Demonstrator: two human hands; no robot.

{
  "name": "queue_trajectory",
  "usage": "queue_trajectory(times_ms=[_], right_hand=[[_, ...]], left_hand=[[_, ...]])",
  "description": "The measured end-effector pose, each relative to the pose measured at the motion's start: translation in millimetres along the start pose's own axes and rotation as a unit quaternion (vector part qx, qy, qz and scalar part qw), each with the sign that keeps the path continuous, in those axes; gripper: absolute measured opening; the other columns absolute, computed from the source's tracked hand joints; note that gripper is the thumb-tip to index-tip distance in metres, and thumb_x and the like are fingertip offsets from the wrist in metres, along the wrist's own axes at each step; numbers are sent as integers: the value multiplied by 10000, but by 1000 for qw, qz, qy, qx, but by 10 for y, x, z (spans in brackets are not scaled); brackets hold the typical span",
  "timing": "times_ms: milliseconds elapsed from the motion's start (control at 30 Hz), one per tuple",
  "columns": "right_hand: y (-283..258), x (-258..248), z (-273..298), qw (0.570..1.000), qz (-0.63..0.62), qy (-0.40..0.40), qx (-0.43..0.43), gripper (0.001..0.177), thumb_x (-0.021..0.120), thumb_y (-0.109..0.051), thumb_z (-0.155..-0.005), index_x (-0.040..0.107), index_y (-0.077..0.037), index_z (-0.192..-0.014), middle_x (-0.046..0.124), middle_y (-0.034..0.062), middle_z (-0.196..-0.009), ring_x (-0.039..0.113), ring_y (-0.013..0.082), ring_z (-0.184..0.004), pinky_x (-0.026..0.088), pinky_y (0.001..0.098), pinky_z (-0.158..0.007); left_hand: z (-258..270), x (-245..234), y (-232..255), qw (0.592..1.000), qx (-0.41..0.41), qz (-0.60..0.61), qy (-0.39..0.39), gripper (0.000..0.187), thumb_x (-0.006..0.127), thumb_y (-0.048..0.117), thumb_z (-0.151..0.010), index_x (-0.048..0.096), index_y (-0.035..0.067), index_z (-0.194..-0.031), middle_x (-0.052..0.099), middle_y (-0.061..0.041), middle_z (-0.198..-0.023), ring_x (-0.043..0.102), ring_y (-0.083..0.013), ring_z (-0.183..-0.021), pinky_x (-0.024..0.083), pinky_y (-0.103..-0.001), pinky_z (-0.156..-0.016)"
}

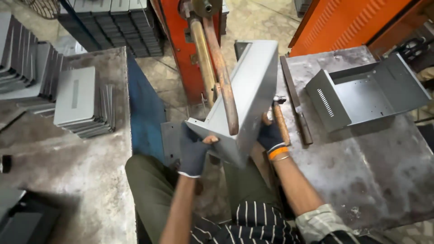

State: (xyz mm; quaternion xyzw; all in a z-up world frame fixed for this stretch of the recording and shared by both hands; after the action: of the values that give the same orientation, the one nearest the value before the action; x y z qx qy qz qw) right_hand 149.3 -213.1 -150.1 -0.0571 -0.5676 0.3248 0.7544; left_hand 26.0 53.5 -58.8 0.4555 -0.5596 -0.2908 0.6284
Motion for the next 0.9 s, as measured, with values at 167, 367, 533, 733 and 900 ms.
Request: queue_trajectory(times_ms=[167, 367, 533, 733, 900], right_hand=[[289, -831, -684, 985, -35, -166, 7, 205, 638, -178, -1110, 583, -29, -1239, 643, 26, -1030, 603, 211, -996, 510, 389, -983], [-556, 288, 189, 536, 752, 185, -335, 588, 815, -310, -766, 611, 51, -1183, 662, 149, -956, 630, 314, -912, 518, 446, -799], [-795, -335, -190, 293, 827, 299, -375, 512, 779, -260, -739, 649, 25, -1144, 689, 220, -1000, 666, 396, -937, 534, 470, -776], [-732, 158, 994, 536, 772, 238, -244, 372, 634, -368, -1094, 691, -1, -1069, 701, 269, -985, 676, 437, -961, 523, 527, -799], [-285, 1453, 2847, 449, 770, -20, -452, 400, 684, -132, -912, 686, -82, -1308, 692, 83, -809, 684, 251, -691, 540, 367, -625]], left_hand=[[174, 209, 1000, 968, 81, -233, -38, 644, 944, 17, -617, 552, 38, -1127, 654, -60, -1025, 653, -175, -957, 566, -342, -818], [375, 166, 1077, 957, 94, -274, -7, 596, 898, 47, -665, 543, 40, -1143, 632, -44, -987, 608, -125, -927, 551, -311, -801], [532, 262, 1077, 960, 69, -270, 18, 573, 928, 94, -666, 564, 17, -1102, 659, -63, -956, 626, -139, -888, 556, -320, -779], [606, 277, 968, 946, 103, -301, 63, 562, 938, 97, -669, 587, 17, -1100, 672, -74, -1012, 631, -161, -921, 551, -330, -833], [663, 307, 976, 948, 116, -287, 70, 546, 927, 130, -692, 584, 24, -1103, 669, -67, -1022, 636, -172, -924, 544, -340, -838]])
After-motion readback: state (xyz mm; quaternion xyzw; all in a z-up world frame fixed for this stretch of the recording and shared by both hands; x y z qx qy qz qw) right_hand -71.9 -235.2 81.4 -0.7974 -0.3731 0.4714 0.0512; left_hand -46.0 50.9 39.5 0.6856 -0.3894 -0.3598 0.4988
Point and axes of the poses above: each hand's wrist, its own z-axis away from the middle knuckle, its own x-axis out of the palm, y = z × x, the point moved 4 cm from there along -z, towards the middle knuckle
